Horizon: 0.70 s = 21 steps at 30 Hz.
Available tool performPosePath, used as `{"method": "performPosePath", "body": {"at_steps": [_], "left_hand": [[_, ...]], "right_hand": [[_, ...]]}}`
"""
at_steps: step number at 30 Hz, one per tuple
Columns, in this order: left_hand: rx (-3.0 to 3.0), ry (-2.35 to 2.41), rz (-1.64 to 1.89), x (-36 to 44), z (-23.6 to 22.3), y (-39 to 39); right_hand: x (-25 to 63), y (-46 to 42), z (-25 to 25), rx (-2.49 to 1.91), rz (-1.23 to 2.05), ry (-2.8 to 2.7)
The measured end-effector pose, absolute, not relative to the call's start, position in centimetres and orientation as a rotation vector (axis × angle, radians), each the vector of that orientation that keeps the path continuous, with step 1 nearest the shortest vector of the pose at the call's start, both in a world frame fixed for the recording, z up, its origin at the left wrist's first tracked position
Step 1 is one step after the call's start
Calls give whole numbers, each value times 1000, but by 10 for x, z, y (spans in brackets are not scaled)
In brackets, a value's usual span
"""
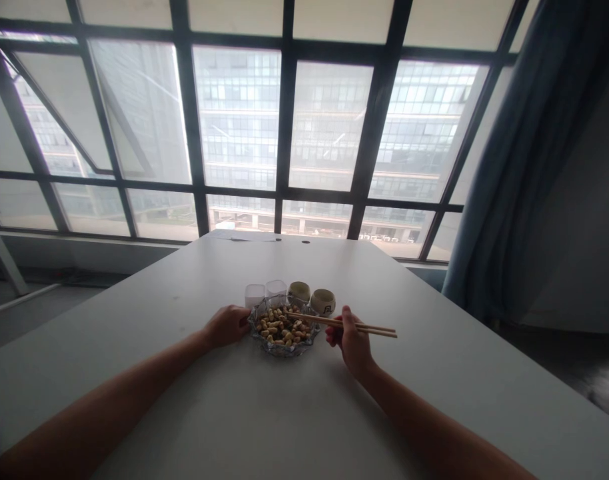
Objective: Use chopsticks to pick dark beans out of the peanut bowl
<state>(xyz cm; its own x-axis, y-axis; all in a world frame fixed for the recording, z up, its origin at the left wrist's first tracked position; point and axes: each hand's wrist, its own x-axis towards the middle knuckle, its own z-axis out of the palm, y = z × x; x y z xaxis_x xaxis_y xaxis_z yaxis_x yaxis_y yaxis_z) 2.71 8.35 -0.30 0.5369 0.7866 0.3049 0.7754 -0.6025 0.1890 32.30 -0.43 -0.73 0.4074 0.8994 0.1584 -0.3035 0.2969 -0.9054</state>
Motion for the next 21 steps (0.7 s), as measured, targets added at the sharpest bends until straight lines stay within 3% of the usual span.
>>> {"method": "performPosePath", "body": {"at_steps": [16, 21], "left_hand": [[2722, 1450, 457, 28, 2, 82], [2734, 1453, 448, 28, 3, 81]], "right_hand": [[324, -5, -2, -947, 915, -769], [322, -10, 0, -966, 741, -904]]}}
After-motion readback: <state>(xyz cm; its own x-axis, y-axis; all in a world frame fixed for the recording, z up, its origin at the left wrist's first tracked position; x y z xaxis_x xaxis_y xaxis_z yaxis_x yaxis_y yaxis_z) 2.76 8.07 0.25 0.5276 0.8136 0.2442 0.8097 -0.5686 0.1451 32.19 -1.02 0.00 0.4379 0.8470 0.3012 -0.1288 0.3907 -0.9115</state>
